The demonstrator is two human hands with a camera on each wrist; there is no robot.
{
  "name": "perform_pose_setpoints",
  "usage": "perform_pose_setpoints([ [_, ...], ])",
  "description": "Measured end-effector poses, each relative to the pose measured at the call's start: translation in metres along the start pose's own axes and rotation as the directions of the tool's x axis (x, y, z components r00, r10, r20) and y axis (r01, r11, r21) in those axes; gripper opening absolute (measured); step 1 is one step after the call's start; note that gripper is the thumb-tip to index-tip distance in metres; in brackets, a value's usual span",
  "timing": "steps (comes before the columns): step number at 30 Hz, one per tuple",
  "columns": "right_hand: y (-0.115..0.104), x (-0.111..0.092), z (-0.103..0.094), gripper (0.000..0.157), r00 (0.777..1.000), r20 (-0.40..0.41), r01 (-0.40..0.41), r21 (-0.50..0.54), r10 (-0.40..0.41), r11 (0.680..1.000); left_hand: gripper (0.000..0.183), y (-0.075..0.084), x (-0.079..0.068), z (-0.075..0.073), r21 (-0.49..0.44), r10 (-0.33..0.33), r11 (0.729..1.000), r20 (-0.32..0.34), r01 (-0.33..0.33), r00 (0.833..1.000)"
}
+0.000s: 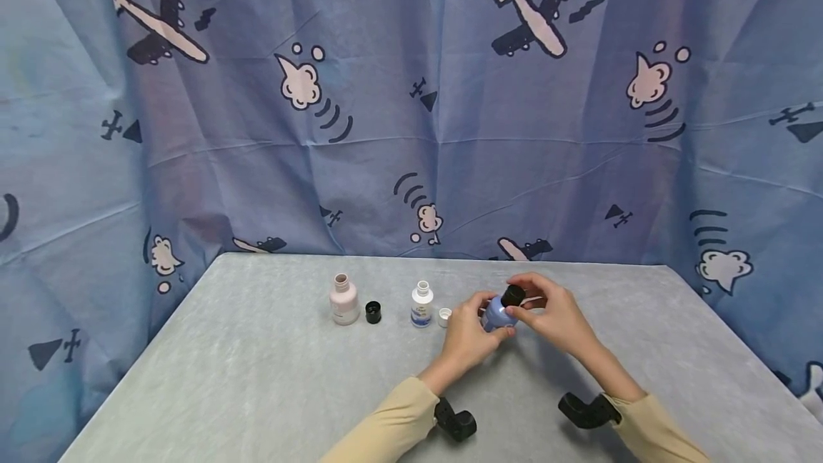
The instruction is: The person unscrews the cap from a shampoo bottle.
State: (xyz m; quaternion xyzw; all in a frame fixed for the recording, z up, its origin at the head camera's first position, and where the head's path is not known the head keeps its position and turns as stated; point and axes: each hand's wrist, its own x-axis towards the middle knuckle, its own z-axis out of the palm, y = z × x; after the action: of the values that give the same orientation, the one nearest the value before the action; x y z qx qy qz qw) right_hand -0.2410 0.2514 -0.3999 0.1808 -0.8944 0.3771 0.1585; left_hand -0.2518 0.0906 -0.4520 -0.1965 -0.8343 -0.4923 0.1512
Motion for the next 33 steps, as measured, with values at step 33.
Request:
perform_pose_setpoints([
  [33,-0.0033,-0.0013,0.0002,0.039,1.000,-0.023,-0.005,-0.026,0.004,1.000,0.050,0.0007,-0.0015,-0.0032,0.076,0.044,0.996,0.001,-0.044,0.999],
])
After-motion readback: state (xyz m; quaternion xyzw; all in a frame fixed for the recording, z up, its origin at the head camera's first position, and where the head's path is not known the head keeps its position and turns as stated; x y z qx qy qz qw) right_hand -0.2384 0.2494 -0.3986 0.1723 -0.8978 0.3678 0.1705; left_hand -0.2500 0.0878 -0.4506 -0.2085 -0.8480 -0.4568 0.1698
